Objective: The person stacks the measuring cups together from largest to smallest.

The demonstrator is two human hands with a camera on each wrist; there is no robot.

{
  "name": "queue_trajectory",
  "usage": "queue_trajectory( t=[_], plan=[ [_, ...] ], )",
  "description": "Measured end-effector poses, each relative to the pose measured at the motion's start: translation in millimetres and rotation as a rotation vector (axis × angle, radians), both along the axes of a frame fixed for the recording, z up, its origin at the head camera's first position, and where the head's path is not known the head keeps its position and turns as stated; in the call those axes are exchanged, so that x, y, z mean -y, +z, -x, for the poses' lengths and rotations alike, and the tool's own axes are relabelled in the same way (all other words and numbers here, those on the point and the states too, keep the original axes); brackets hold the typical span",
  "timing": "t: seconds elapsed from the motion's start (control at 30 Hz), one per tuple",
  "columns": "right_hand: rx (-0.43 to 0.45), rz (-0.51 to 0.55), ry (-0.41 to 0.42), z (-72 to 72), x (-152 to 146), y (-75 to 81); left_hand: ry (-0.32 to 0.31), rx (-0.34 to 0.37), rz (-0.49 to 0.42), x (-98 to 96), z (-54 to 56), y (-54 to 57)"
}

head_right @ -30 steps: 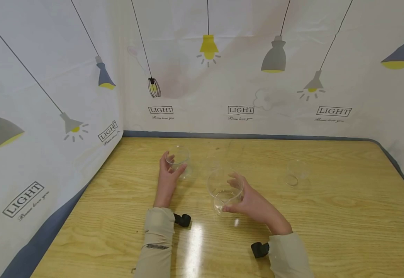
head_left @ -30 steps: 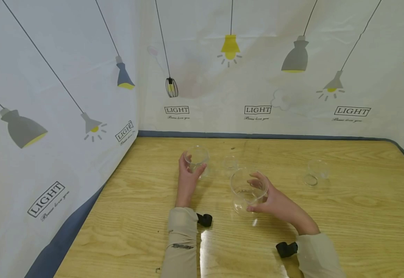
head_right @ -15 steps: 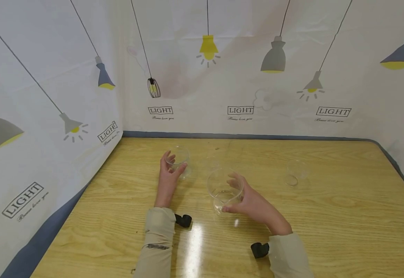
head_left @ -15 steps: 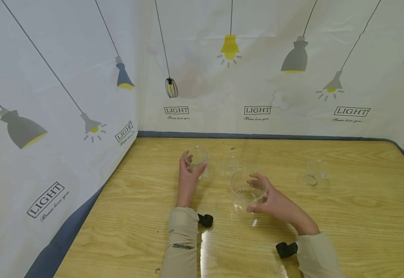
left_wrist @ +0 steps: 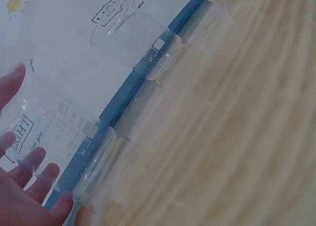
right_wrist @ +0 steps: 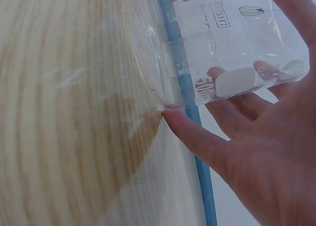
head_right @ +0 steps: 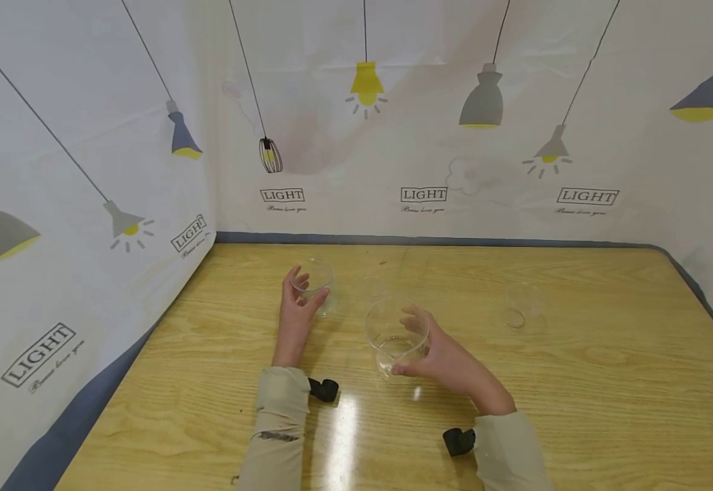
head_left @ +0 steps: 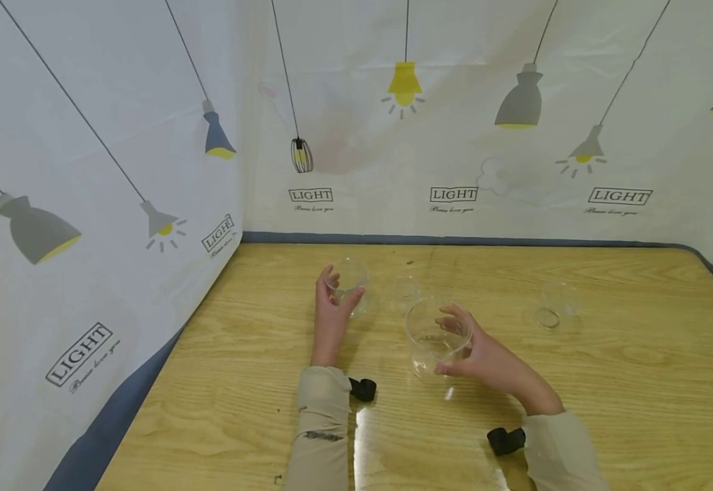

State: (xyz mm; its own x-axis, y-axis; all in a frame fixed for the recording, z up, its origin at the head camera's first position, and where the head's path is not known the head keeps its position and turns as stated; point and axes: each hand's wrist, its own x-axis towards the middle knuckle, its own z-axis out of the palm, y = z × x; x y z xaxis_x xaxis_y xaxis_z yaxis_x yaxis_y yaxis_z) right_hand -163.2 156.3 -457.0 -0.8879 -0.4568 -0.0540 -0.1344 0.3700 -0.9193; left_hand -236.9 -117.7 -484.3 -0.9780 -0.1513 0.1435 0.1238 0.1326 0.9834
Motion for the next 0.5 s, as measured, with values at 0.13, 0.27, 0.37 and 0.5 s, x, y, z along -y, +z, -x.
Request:
queue_trajectory(
  t=[0.13, 0.27, 0.37, 0.5],
  plan=[
    [0.002, -0.001, -0.001, 0.4, 0.2, 0.3, -0.016, 0.010, 0.000, 2.3, -1.9, 2.9],
    [0.004, 0.001, 0.001, 0.8, 0.5, 0.3, -0.039, 0.020, 0.016, 6.1, -2.7, 5.0],
    [0.003, 0.000, 0.003, 0.8, 0.9, 0.6, -0.056, 0.031, 0.032, 9.3, -2.5, 4.7],
    [0.002, -0.001, 0.005, 0.9, 1.2, 0.9, -0.083, 0.043, 0.037, 12.7, -2.9, 7.4]
  ],
)
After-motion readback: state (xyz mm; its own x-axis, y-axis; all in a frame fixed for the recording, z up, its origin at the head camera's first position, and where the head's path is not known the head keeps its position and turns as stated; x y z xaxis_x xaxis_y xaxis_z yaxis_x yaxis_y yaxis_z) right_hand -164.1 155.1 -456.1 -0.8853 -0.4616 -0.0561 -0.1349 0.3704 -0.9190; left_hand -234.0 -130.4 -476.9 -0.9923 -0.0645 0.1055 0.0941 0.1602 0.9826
